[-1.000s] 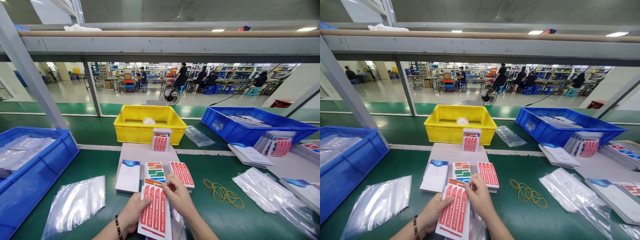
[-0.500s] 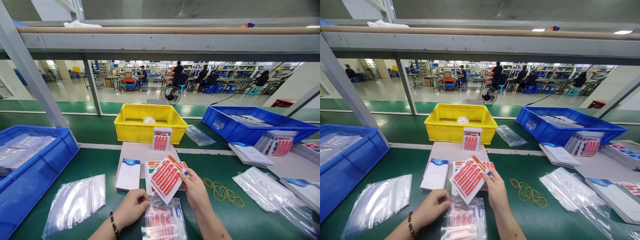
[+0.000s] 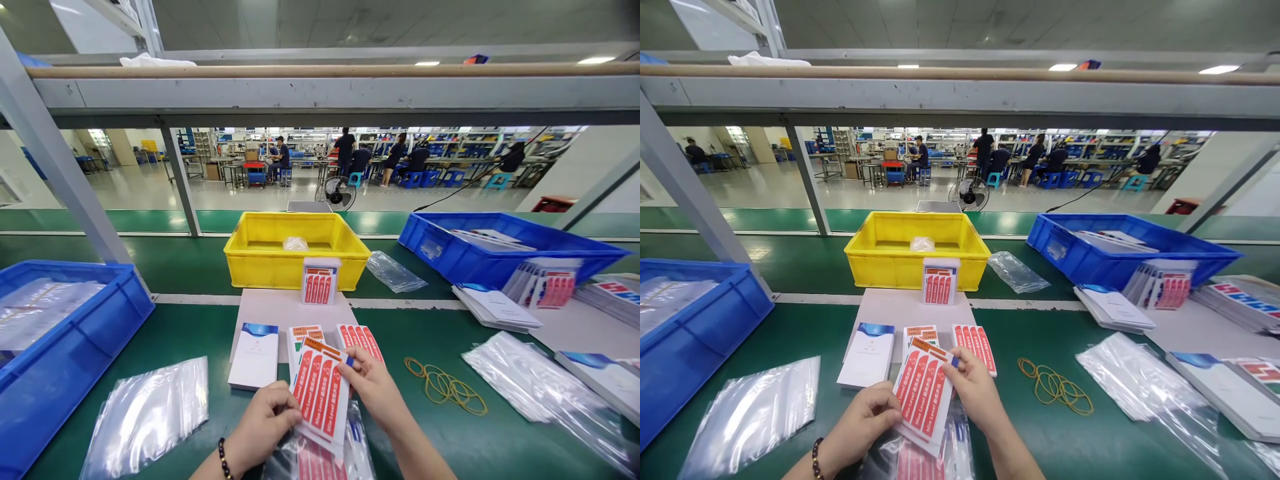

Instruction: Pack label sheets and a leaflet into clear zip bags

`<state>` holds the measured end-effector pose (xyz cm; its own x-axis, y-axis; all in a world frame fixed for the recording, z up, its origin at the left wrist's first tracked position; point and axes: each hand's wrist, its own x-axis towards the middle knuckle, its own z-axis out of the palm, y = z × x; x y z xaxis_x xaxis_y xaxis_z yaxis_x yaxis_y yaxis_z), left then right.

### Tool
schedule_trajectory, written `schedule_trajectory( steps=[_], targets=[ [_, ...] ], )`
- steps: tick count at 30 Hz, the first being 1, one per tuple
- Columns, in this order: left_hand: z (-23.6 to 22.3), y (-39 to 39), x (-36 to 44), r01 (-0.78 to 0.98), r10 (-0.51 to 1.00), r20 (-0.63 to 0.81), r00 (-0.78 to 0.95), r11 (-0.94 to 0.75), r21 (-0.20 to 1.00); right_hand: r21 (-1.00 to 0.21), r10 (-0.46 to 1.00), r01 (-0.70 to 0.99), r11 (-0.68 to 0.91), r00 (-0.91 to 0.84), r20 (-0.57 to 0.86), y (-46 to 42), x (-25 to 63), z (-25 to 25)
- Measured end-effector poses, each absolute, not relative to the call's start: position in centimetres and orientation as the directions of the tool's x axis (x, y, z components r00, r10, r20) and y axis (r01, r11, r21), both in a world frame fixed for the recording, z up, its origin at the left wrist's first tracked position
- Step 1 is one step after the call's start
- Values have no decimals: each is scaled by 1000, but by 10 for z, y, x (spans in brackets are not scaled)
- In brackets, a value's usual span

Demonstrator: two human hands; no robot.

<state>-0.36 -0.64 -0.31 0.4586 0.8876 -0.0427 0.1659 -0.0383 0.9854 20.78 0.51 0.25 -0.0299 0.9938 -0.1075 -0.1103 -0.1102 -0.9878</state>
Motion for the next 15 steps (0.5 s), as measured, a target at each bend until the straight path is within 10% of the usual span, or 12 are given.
schedule_trajectory(
  steps=[15],
  targets=[
    [-2,-11,3,-50,960,2,278,12,999,-932,801,313,185,-597,-41,-12,186,21]
  ],
)
